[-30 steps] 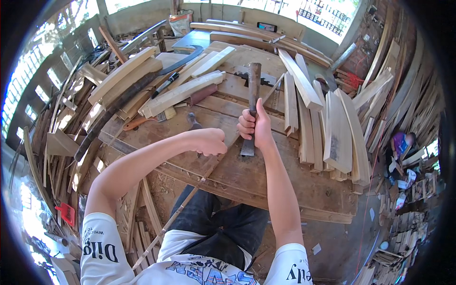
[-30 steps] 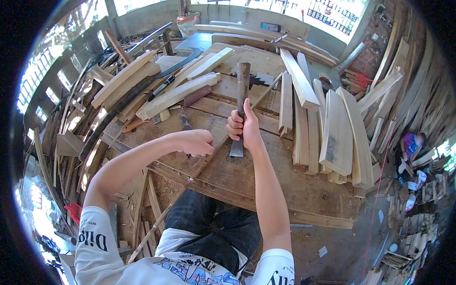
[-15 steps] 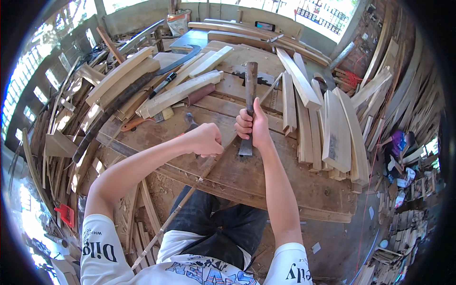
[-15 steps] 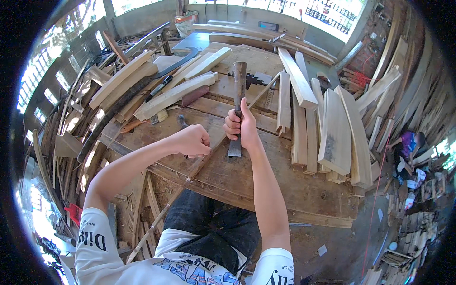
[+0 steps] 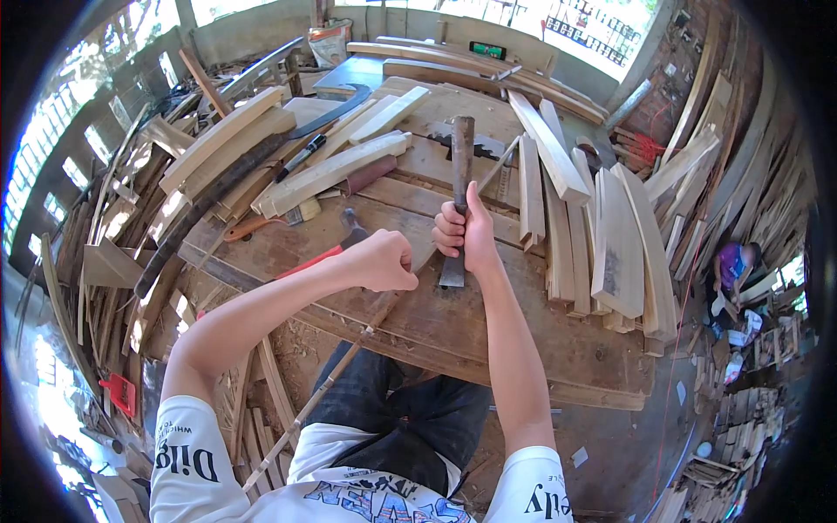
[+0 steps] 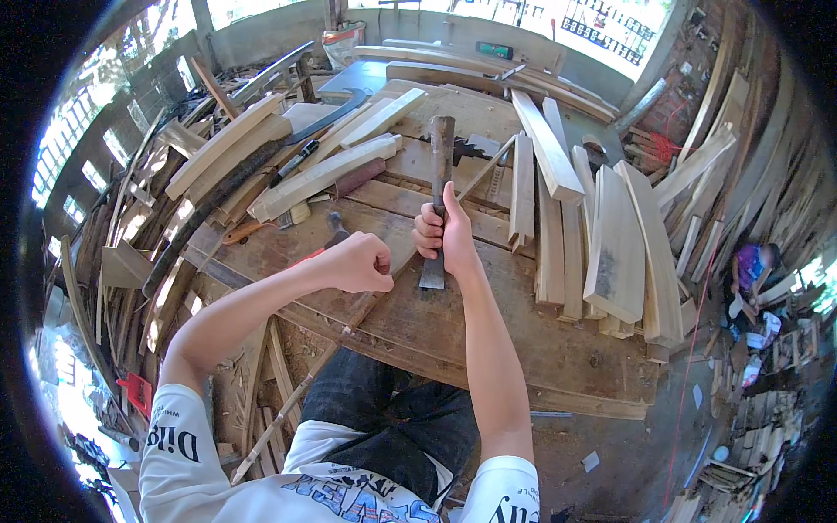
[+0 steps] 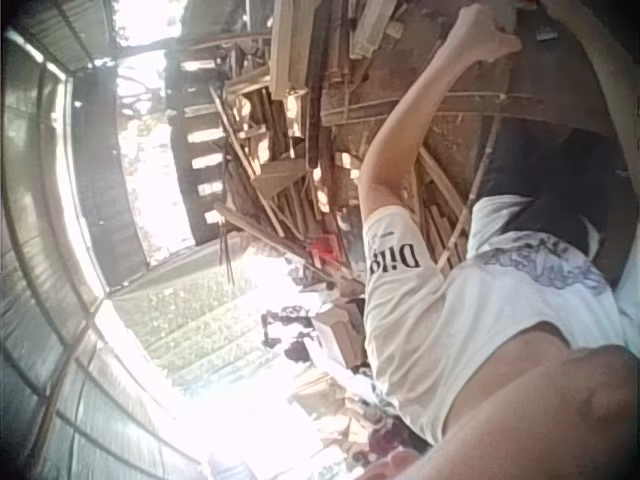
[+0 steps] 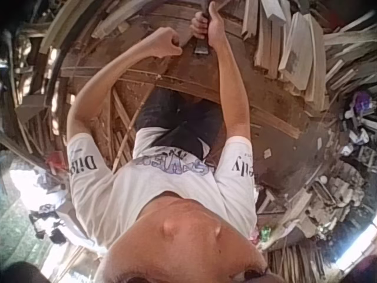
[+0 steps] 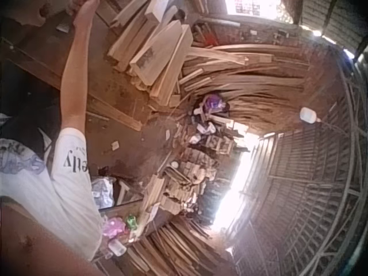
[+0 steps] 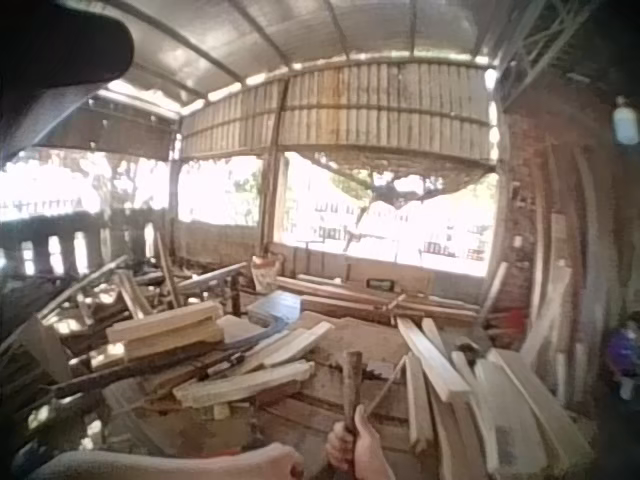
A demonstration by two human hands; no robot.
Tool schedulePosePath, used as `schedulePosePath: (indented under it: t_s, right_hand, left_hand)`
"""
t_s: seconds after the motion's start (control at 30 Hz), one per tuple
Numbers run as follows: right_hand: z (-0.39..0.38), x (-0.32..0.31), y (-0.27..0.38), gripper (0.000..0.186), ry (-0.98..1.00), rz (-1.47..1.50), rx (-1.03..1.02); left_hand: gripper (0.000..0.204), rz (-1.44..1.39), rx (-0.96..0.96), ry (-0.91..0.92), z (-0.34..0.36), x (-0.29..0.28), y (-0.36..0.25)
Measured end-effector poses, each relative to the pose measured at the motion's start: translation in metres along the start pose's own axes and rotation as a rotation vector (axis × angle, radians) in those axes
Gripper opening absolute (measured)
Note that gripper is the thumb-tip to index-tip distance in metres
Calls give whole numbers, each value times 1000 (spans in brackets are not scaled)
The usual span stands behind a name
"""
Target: Shaping a piece of wood using a chisel and hammer followed by sanding.
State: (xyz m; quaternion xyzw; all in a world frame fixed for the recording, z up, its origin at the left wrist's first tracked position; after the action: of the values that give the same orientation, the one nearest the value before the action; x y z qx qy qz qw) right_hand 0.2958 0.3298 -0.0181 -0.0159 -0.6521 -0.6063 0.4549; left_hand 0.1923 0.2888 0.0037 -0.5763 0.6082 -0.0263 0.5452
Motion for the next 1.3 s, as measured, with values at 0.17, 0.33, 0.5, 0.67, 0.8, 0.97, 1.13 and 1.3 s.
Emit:
schedulePosePath:
  t_s: [0.17,0.33,0.5,0.67,0.8,0.97,1.13,1.3]
  right_hand:
    - [-1,0,0,67,-20,-4,0]
    - [0,0,0,67,-8,-10,-6]
    - [0,1,0,67,4,-8,-6]
    - [0,0,0,67,1,-4,-5]
    - [0,0,0,67,3,2,-4]
    - [0,-1,0,67,-21,-16,3]
    - [-1,1,1,67,-28,-8,2]
    - [-1,0,1,67,-27,-14,0]
  left_hand:
    - [25,192,34,-164,-5,-3,-11]
    - [24,252,-33,-267,-9,2,-13]
    - [23,324,-62,-412,-18,3,-19]
    - [21,422,-75,-461,-18,6,-27]
    - [14,304,25,-441,-29,-13,-31]
    - [6,-26,144,-479,-64,-48,-18]
    - [17,303,413,-346,-71,-14,-46]
    - [22,434,416,-393,-66,8,-43]
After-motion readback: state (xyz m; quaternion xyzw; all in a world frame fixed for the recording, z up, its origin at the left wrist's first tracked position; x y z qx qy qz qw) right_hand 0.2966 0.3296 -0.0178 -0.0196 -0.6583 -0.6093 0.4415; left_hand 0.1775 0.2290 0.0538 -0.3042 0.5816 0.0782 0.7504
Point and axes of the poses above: each hand's wrist, its own z-axis towards the middle knuckle, its own x-axis out of the palm, y = z × x, the point moved 10 cm from there along z, towards the middle knuckle, and after that the axes turned 13 degrees about y, right-handed, at the moved point
